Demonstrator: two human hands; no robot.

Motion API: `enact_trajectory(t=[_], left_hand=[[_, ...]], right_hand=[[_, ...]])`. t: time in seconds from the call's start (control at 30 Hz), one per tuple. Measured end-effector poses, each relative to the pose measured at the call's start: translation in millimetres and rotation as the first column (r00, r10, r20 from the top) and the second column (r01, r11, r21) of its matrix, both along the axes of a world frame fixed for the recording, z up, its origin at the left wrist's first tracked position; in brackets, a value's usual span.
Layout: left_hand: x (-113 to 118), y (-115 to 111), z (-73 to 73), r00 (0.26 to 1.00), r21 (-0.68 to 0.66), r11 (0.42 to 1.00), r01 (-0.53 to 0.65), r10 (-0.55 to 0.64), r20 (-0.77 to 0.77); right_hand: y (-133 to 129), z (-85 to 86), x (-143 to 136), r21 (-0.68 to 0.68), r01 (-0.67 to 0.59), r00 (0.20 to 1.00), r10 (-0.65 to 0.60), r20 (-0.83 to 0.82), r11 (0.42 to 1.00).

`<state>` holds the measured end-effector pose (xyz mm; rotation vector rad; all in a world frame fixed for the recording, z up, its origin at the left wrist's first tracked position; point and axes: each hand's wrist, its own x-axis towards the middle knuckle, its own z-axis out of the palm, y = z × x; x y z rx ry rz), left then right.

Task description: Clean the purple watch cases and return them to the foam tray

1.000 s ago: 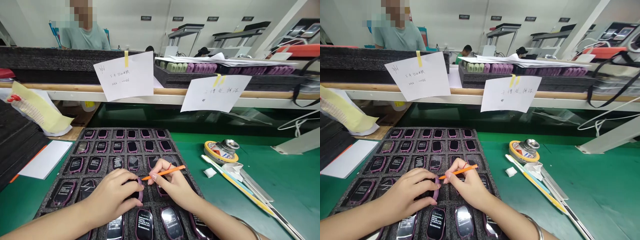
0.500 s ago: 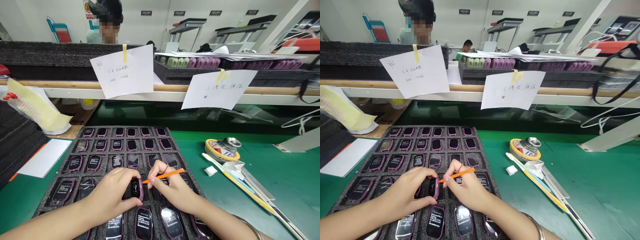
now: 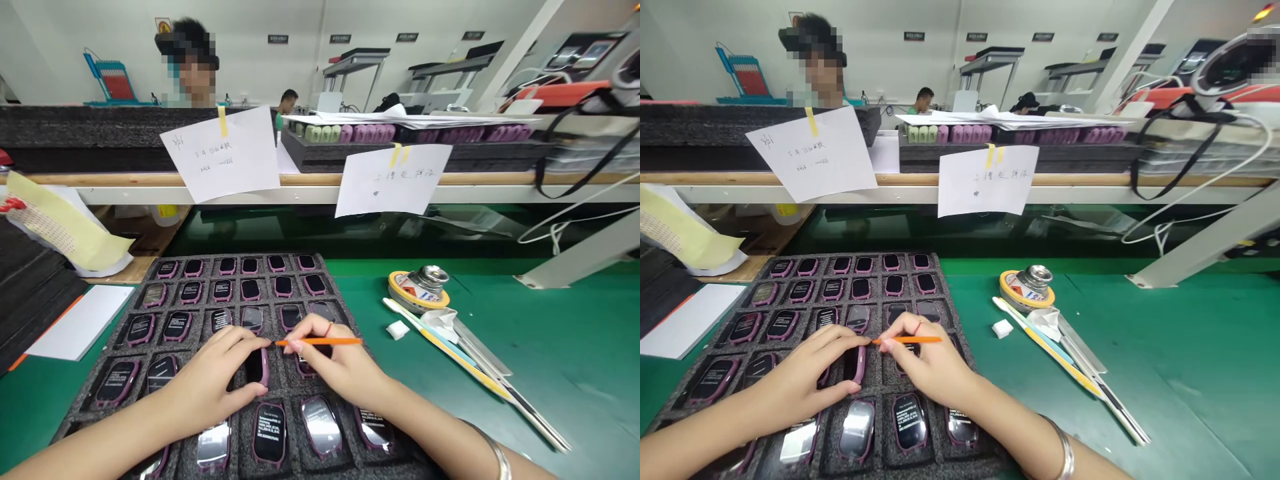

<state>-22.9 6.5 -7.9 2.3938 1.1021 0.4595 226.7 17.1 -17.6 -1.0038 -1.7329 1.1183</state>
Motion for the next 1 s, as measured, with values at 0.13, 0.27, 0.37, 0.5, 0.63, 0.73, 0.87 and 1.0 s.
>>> enact_trajectory(t=[0.13, 0.27, 0.37, 0.5, 0.63, 0.73, 0.87, 1.0], left_hand=[[10, -2, 7.6, 0.999, -0.044, 0.999, -0.017, 0.015, -0.05], [39, 3, 7.4, 0.991, 0.043, 0.991, 0.123, -0.121, -0.055], [66, 12, 2.2, 0.977, 0.154, 0.967, 0.204, -0.191, -0.097], [84, 18, -2.4, 0.968, 0.176, 0.966, 0.191, -0.155, -0.197], [73, 16, -4.2, 0.98, 0.159, 0.977, 0.139, -0.114, -0.161], [58, 16, -5.4, 0.991, 0.138, 0.985, 0.103, -0.09, -0.102], [48, 22, -7.0, 0.988, 0.078, 0.985, 0.153, -0.15, -0.045], [48, 25, -9.4, 0.982, 0.152, 0.972, 0.182, -0.186, 0.016]], right_hand=[[7, -7.4, 29, -0.009, 0.244, 0.966, -0.244, -0.087, 0.97], [8, -13.8, 38, -0.031, 0.305, 0.943, -0.306, -0.131, 0.952], [6, -14.7, 32, -0.039, 0.285, 0.947, -0.288, -0.143, 0.958], [5, -16.6, 29, -0.042, 0.278, 0.948, -0.281, -0.147, 0.96], [6, -19.0, 31, -0.051, 0.274, 0.951, -0.278, -0.136, 0.96], [4, -18.4, 32, -0.053, 0.263, 0.955, -0.267, -0.125, 0.963], [-1, -14.6, 29, -0.029, 0.244, 0.964, -0.245, -0.104, 0.969], [-8, -11.4, 24, 0.027, 0.205, 0.977, -0.203, -0.068, 0.978]])
